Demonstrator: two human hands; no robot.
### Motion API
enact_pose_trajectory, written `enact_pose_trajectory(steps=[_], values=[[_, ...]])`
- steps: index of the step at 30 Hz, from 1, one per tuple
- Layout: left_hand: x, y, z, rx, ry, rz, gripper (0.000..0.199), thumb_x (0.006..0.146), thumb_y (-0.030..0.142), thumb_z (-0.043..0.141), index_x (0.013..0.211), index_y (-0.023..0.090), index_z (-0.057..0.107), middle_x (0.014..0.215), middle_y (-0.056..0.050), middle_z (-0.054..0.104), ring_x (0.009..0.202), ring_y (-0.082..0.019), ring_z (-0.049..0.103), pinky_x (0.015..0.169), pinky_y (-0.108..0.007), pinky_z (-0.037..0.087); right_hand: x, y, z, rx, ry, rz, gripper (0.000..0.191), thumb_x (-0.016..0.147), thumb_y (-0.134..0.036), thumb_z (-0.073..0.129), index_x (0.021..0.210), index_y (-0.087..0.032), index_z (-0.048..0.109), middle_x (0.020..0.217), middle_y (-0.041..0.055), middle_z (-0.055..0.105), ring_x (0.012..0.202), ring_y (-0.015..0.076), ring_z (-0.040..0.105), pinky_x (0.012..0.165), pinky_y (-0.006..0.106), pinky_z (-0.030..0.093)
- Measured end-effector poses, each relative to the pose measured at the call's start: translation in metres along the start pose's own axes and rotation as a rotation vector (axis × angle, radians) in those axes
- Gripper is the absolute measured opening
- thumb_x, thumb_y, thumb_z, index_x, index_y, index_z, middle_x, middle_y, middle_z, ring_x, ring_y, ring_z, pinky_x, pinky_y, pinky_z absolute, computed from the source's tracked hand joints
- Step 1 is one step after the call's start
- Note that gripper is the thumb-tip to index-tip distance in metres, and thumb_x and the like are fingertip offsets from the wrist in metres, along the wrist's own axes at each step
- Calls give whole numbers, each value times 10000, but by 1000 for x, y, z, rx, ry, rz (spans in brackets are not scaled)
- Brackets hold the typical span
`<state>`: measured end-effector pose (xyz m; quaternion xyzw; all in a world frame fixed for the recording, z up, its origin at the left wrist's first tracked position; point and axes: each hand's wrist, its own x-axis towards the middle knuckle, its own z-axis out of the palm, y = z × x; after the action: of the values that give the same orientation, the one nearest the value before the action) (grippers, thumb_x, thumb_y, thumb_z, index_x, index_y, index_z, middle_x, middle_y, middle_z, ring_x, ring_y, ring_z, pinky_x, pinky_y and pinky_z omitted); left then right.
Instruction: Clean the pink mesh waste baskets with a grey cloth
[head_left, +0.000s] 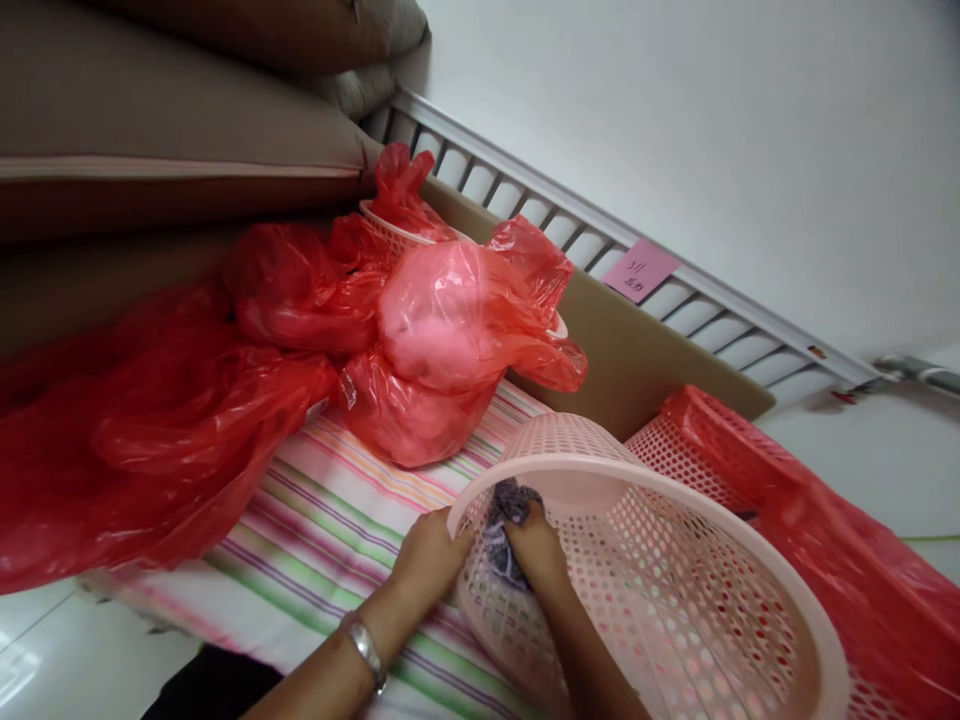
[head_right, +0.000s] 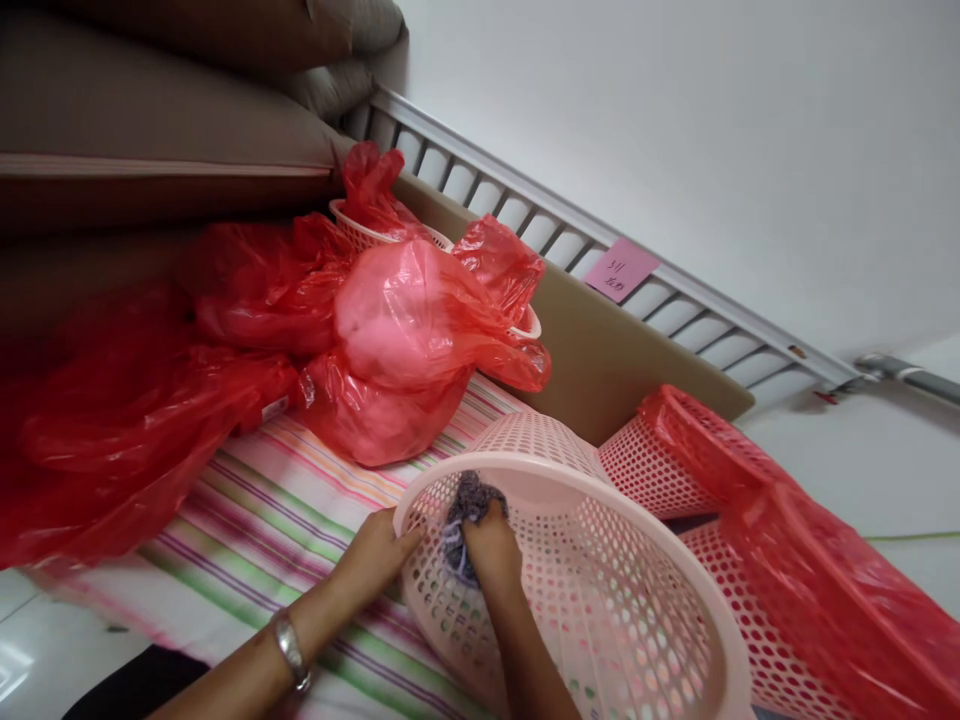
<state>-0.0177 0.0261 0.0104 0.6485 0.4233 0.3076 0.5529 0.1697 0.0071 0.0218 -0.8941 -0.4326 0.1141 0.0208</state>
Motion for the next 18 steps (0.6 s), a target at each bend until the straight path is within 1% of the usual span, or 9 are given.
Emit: enact_pose_trajectory(steps=[3,5,7,8,11,15,18], values=[[0,-1,1,-4,13,-8,317,780,279,487,939,124,714,916,-118,745,847,-246,678,748,-293,486,-35,2,5,7,-63,-92,497,825,-257,484,1299,-134,395,1114,132,638,1038,235,612,828,267,429],[-1,-2,1,-8,23,-8,315,787,278,483,947,123,706,926,-119,744,857,-245,676,741,-287,484,-55,4,7,0,-102,-155,523,809,-244,494,1309,-139,384,1172,131,614,1072,240,595,835,266,423],[-2,-2,2,-6,25,-6,307,795,280,480,946,130,702,926,-112,745,862,-241,675,735,-280,481,-66,5,7,-30,-108,-181,492,804,-238,487,1281,-155,401,1185,127,605,1066,252,594,822,280,423],[-3,-1,2,-3,24,-7,304,798,281,481,946,134,702,926,-109,745,863,-239,674,735,-278,481,-67,4,7,-50,-97,-179,453,805,-240,480,1248,-167,422,1163,121,615,1043,255,604,807,288,425],[-3,0,1,12,13,-14,305,808,284,475,953,140,701,942,-104,744,870,-236,671,755,-281,481,-53,1,3,-103,-40,-113,352,817,-270,462,1161,-195,458,1055,100,653,964,262,631,775,317,432],[-2,3,-2,30,-1,-14,295,800,261,477,945,147,707,965,-101,740,890,-237,666,799,-291,475,-8,-1,-2,-130,29,8,360,825,-311,457,1163,-186,454,1043,123,651,982,275,629,802,354,442],[-1,5,-2,27,-9,-2,291,801,267,478,926,140,708,925,-105,740,860,-240,668,769,-292,481,27,3,-4,-127,52,104,330,852,-336,410,1129,-166,470,1055,147,642,996,289,626,812,384,452]])
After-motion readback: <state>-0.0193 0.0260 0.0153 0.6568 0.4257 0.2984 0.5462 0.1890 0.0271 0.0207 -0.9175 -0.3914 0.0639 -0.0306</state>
